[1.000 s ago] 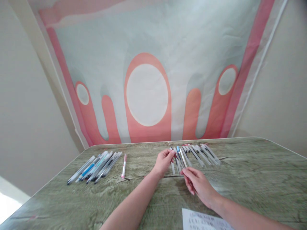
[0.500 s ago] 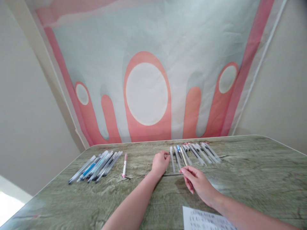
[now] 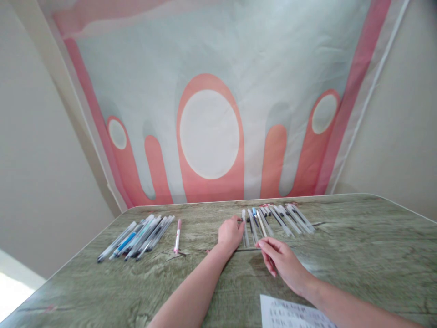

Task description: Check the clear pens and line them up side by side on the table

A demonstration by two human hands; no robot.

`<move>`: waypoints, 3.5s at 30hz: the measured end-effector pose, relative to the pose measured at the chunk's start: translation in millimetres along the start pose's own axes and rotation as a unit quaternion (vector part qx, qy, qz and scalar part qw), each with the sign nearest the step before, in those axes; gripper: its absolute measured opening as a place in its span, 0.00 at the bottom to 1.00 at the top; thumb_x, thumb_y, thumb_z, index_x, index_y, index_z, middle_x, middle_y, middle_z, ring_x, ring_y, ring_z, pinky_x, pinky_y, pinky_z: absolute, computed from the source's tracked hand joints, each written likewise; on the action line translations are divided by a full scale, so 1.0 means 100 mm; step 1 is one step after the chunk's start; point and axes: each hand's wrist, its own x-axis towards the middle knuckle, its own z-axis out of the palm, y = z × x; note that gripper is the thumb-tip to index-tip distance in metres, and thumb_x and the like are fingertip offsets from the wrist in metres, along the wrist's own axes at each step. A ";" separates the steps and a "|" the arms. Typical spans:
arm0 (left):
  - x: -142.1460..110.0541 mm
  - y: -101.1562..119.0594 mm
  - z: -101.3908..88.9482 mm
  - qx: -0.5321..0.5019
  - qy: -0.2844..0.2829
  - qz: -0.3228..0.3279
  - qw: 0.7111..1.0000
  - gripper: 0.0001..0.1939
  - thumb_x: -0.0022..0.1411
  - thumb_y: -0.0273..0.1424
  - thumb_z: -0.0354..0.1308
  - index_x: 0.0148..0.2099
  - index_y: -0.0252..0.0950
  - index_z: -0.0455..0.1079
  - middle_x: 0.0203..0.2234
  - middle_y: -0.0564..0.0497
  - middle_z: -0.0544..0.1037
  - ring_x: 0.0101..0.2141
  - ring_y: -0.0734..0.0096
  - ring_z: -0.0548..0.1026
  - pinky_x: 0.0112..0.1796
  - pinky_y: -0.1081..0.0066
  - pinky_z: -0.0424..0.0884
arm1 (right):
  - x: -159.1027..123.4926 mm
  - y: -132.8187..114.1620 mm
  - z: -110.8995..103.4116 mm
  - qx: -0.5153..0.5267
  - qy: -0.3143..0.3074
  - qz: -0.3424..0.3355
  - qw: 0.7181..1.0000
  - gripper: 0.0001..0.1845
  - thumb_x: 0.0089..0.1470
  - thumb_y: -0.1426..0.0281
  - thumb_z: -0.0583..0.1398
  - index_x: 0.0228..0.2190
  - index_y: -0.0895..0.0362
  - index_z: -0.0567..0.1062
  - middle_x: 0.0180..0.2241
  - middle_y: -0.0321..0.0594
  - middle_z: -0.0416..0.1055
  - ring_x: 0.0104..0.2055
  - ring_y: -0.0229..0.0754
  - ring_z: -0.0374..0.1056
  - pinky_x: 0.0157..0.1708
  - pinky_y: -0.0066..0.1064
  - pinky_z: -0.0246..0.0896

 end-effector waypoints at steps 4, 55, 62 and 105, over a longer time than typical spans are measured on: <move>-0.01 0.00 -0.02 -0.008 -0.004 0.000 1.000 0.17 0.59 0.41 0.43 0.42 0.39 0.67 0.31 0.49 0.75 0.33 0.69 0.71 0.33 0.74 0.62 | 0.00 -0.01 0.00 0.016 0.004 0.001 1.000 0.17 0.50 0.58 0.54 0.34 0.60 0.69 0.16 0.28 0.57 0.14 0.29 0.52 0.11 0.21 0.47; -0.09 -0.06 -0.05 -0.082 -0.008 0.040 0.996 0.12 0.57 0.33 0.46 0.41 0.40 0.68 0.35 0.50 0.75 0.36 0.69 0.71 0.37 0.72 0.64 | 1.83 -0.12 -0.11 -0.605 -0.008 -0.183 0.775 0.12 0.45 0.73 0.54 0.29 0.56 0.77 0.34 0.41 0.74 0.40 0.44 0.66 0.42 0.31 0.54; -0.07 -0.09 0.02 -0.095 0.010 0.047 0.994 0.12 0.57 0.32 0.46 0.41 0.40 0.68 0.35 0.50 0.75 0.35 0.69 0.71 0.36 0.72 0.65 | 1.75 -0.12 -0.05 -0.579 -0.057 -0.222 0.783 0.17 0.43 0.81 0.51 0.28 0.56 0.77 0.34 0.39 0.74 0.41 0.41 0.65 0.44 0.30 0.54; -0.09 -1.97 -0.92 0.164 0.125 -0.460 0.864 0.38 0.53 0.51 0.35 0.60 0.33 0.49 0.60 0.36 0.43 0.57 0.35 0.38 0.45 0.35 0.41 | -0.15 -0.01 0.33 -0.399 -0.246 -0.297 0.832 0.09 0.53 0.76 0.49 0.33 0.56 0.68 0.34 0.41 0.65 0.39 0.40 0.60 0.39 0.32 0.56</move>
